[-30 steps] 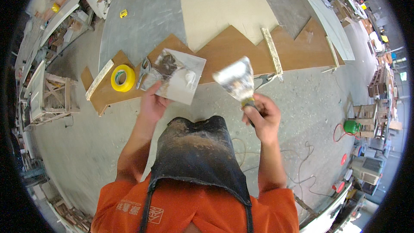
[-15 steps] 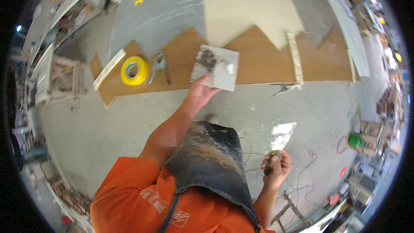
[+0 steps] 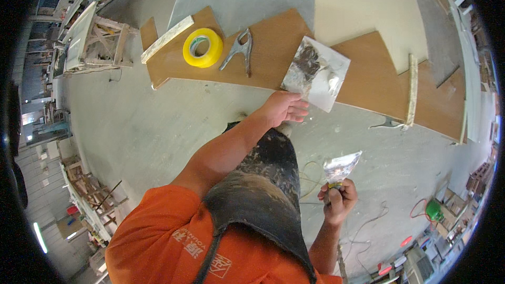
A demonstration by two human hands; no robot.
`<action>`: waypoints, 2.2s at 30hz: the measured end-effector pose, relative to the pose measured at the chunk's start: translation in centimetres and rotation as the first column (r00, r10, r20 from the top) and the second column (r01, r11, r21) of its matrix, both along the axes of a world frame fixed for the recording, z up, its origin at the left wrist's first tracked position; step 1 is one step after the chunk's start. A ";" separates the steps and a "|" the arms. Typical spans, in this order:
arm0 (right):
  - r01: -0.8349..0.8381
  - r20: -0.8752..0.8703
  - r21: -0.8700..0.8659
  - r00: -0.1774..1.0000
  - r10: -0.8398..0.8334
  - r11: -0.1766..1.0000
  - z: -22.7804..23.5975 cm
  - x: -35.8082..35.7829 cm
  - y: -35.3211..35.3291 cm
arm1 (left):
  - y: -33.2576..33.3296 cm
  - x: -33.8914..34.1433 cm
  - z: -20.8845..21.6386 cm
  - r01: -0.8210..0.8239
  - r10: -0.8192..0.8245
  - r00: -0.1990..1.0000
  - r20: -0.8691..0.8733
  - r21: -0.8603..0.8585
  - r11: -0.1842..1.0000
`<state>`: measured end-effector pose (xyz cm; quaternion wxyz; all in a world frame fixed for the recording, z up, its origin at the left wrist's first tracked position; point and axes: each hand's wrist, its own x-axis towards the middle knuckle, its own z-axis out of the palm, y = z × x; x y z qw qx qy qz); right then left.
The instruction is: The person grinds the edges of a large stone tile with an angle grinder, then positions a white trim strip along the tile edge. The person applies adhesive with a putty knife to the trim strip and presses it onto the stone tile edge.
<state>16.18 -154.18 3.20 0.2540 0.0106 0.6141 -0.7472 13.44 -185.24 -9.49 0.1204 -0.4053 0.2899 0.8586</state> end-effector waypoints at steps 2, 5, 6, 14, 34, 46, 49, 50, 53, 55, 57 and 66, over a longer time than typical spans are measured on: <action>-0.084 0.015 0.023 0.996 0.083 0.996 -1.2 0.3 -1.1 | -0.8 2.0 -0.2 0.105 -0.103 0.994 0.047 -0.045 0.993; -0.148 0.031 0.042 0.989 0.147 0.988 -2.7 1.4 -3.4 | -3.1 8.1 0.6 0.226 -0.225 0.974 0.022 -0.156 0.962; -0.165 0.031 0.044 0.986 0.164 0.985 -3.8 2.0 -3.9 | -4.2 10.9 0.9 0.212 -0.204 0.977 0.062 -0.182 0.960; -0.136 0.165 0.101 0.979 0.118 0.986 -10.9 12.1 -14.2 | -20.7 31.2 2.9 0.092 0.043 0.979 0.199 -0.619 0.780; 0.118 0.184 -0.657 0.983 0.007 0.745 -31.0 19.2 -46.4 | -28.6 28.1 2.4 -0.102 -0.296 0.876 0.381 -0.454 -0.885; 0.004 -0.053 -0.931 0.988 -0.148 0.364 -24.5 16.7 -53.6 | -28.8 28.3 -0.2 -0.344 -0.452 0.878 0.159 -0.447 -0.825; 0.009 -0.040 -0.932 0.991 -0.129 0.362 -24.2 16.5 -53.4 | -28.8 28.4 -0.1 -0.357 -0.458 0.873 0.165 -0.422 -0.833; 0.010 -0.031 -0.939 0.993 -0.113 0.344 -24.1 16.5 -53.3 | -28.7 28.4 0.0 -0.360 -0.457 0.876 0.157 -0.418 -0.834; 0.020 -0.024 -0.931 0.993 -0.116 0.364 -23.7 16.6 -52.8 | -28.6 28.3 -0.2 -0.377 -0.457 0.880 0.131 -0.392 -0.839; 0.037 0.003 -0.941 0.995 -0.101 0.337 -23.4 16.7 -52.9 | -28.5 28.4 -0.4 -0.378 -0.450 0.886 0.113 -0.387 -0.841; 0.057 0.028 -0.938 0.996 -0.089 0.341 -23.3 16.9 -53.0 | -28.5 28.7 -0.4 -0.358 -0.437 0.892 0.119 -0.405 -0.841; 0.068 0.037 -0.956 0.993 -0.114 0.286 -23.7 17.1 -54.1 | -28.4 28.6 -0.2 -0.362 -0.437 0.893 0.109 -0.402 -0.841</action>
